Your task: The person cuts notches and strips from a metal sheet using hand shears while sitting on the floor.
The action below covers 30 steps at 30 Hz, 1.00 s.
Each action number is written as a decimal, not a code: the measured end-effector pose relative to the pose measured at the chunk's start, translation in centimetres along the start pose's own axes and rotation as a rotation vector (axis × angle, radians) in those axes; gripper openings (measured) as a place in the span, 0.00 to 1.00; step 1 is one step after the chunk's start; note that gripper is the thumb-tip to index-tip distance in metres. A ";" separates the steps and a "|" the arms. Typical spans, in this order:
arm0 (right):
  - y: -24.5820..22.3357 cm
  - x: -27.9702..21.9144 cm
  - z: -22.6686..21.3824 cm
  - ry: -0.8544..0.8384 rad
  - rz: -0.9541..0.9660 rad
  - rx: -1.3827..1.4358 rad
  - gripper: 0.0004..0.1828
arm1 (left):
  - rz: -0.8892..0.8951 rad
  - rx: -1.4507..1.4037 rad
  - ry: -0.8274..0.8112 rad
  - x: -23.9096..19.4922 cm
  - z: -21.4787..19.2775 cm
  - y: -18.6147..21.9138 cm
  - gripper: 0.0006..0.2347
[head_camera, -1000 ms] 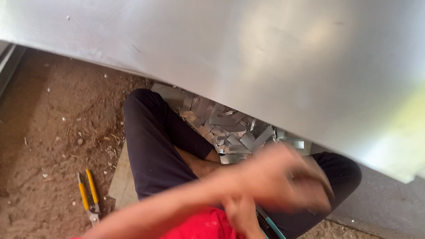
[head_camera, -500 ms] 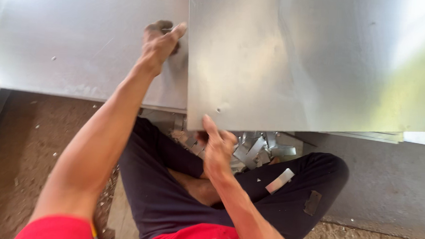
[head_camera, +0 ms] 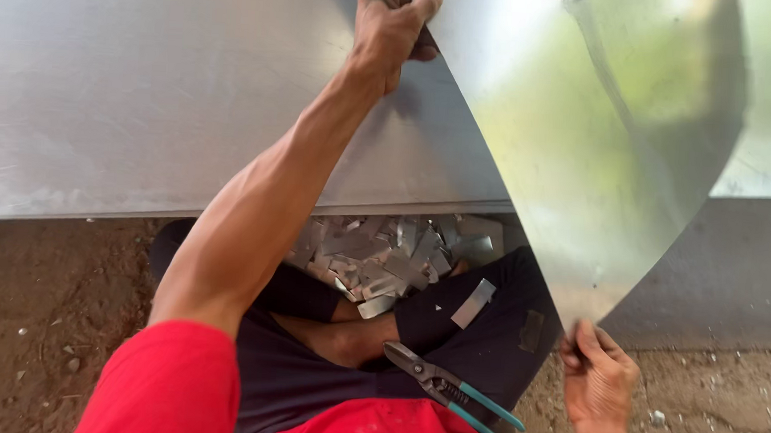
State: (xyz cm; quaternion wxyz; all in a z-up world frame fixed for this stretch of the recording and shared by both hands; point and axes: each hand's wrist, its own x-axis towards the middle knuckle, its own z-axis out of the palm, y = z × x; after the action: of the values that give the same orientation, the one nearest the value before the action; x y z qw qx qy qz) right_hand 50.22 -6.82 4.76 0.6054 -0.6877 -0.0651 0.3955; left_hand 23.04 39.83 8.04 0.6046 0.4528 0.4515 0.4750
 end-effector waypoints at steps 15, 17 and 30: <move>0.0 -1.2 -27.4 -0.087 -0.396 -1.001 0.13 | -0.625 -0.266 0.071 -33.6 -1.7 -5.2 0.13; 0.4 -0.1 -24.1 0.212 -0.004 -0.440 0.14 | -0.624 -0.249 0.143 -35.0 -2.9 -6.0 0.13; -2.2 1.9 -0.7 -0.238 -0.097 -0.474 0.10 | -0.273 -0.212 0.442 -32.6 -16.2 -4.4 0.06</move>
State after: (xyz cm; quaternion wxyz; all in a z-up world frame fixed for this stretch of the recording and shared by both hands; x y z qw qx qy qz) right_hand 52.79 -5.74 5.75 0.4338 -0.7551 -0.2596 0.4175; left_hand 3.39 9.03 4.54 0.5939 0.2073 0.5769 0.5210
